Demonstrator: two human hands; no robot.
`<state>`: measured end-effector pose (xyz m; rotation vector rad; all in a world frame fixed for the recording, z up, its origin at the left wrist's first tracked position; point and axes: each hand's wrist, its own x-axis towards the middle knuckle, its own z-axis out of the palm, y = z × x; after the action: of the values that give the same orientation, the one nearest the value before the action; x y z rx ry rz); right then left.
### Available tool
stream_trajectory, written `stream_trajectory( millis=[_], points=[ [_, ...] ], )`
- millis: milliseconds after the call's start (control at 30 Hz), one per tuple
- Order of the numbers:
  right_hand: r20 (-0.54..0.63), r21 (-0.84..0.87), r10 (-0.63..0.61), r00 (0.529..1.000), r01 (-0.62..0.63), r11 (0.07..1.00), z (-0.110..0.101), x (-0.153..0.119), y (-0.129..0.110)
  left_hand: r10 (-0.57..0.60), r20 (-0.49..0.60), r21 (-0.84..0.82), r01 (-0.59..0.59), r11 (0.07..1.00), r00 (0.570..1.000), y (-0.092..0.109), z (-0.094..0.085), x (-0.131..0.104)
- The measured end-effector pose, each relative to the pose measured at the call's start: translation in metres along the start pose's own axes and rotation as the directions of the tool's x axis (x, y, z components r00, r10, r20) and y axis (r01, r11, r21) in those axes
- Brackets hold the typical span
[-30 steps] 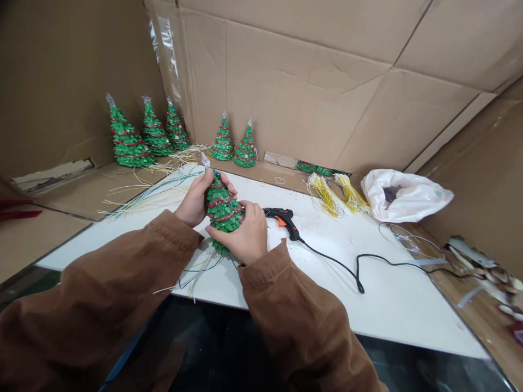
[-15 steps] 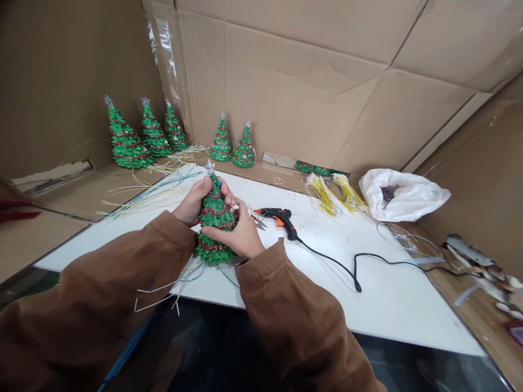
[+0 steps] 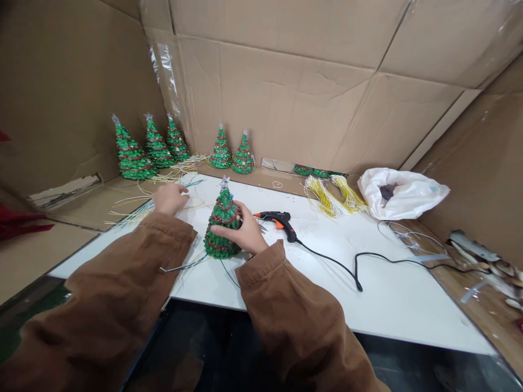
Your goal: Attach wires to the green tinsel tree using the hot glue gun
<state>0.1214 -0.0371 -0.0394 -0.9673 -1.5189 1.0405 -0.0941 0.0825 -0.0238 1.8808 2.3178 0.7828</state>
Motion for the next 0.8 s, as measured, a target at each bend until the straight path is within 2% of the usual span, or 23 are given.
stream_trajectory(
  millis=[100, 200, 300, 367, 400, 433, 500, 567, 600, 667, 733, 800],
  points=[
    [-0.071, 0.057, -0.038, 0.997, 0.042, 0.997, -0.002, 0.003, 0.003, 0.005, 0.019, 0.018, -0.005, 1.000, 1.000, -0.007, 0.007, 0.003],
    [-0.129, 0.036, -0.038, 0.991, 0.043, 0.998, -0.005, 0.003, 0.002, 0.034, -0.022, -0.003, -0.034, 0.999, 0.999, -0.005, 0.013, 0.004],
    [-0.205, 0.018, -0.064, 0.977, 0.069, 0.997, -0.006, 0.001, -0.001, 0.030, -0.090, -0.046, -0.034, 0.998, 0.996, 0.000, 0.007, 0.004],
    [-0.268, 0.022, -0.101, 0.958, 0.111, 0.994, -0.006, 0.000, -0.004, 0.053, -0.183, -0.123, -0.076, 0.989, 0.982, 0.007, -0.002, 0.000],
    [-0.303, 0.018, -0.126, 0.945, 0.138, 0.990, -0.006, -0.001, -0.006, 0.086, -0.250, -0.175, -0.132, 0.976, 0.964, 0.012, -0.007, -0.004],
    [-0.340, 0.001, -0.156, 0.928, 0.166, 0.986, -0.005, -0.001, -0.007, 0.121, -0.391, -0.330, -0.262, 0.907, 0.912, 0.016, -0.011, -0.010],
    [-0.399, -0.079, -0.234, 0.887, 0.221, 0.972, -0.004, -0.003, -0.009, 0.139, -0.563, -0.524, -0.482, 0.703, 0.815, 0.026, -0.017, -0.025],
    [-0.405, -0.200, -0.338, 0.850, 0.278, 0.940, -0.003, -0.006, -0.012, 0.229, -0.659, -0.497, -0.643, 0.583, 0.716, 0.034, -0.016, -0.044],
    [-0.376, -0.269, -0.400, 0.836, 0.314, 0.910, -0.003, -0.007, -0.013, 0.303, -0.674, -0.471, -0.708, 0.526, 0.673, 0.037, -0.014, -0.053],
    [-0.243, -0.400, -0.536, 0.808, 0.420, 0.815, -0.002, -0.010, -0.015, 0.518, -0.608, -0.462, -0.799, 0.386, 0.602, 0.043, -0.010, -0.070],
    [-0.076, -0.493, -0.637, 0.767, 0.526, 0.693, 0.000, -0.012, -0.016, 0.643, -0.501, -0.528, -0.793, 0.303, 0.579, 0.047, -0.007, -0.083],
    [0.017, -0.543, -0.681, 0.732, 0.579, 0.608, 0.001, -0.013, -0.016, 0.696, -0.413, -0.613, -0.744, 0.265, 0.588, 0.051, -0.007, -0.092]
  ],
)
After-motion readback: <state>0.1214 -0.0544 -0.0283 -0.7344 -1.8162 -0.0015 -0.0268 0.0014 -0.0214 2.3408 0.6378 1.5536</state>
